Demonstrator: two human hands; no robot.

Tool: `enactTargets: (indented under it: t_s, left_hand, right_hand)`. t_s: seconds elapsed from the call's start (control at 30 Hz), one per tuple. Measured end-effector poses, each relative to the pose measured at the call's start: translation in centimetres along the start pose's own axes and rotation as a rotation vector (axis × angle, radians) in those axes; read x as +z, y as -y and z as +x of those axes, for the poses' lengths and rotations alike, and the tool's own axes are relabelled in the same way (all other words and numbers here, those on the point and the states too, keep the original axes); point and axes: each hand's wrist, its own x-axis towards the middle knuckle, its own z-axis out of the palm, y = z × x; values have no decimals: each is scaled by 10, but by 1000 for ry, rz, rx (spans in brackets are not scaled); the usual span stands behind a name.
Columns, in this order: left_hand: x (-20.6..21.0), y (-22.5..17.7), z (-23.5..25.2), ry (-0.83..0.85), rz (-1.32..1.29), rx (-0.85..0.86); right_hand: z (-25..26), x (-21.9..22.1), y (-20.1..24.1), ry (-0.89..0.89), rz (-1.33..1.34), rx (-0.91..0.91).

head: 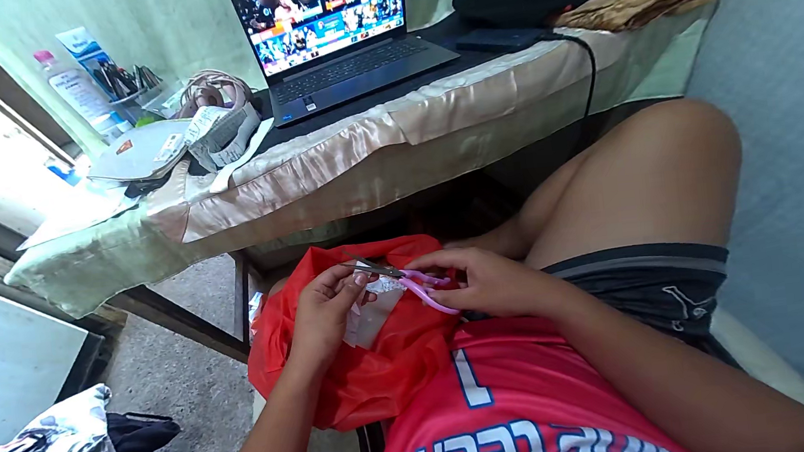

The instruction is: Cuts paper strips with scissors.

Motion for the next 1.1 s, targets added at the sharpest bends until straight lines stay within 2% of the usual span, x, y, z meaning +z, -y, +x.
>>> enactTargets:
  t_s: [1.1]
  left_hand:
    - [0,2,-1,-33,61,14]
  right_hand:
    - [1,-3,-3,-1,-40,8]
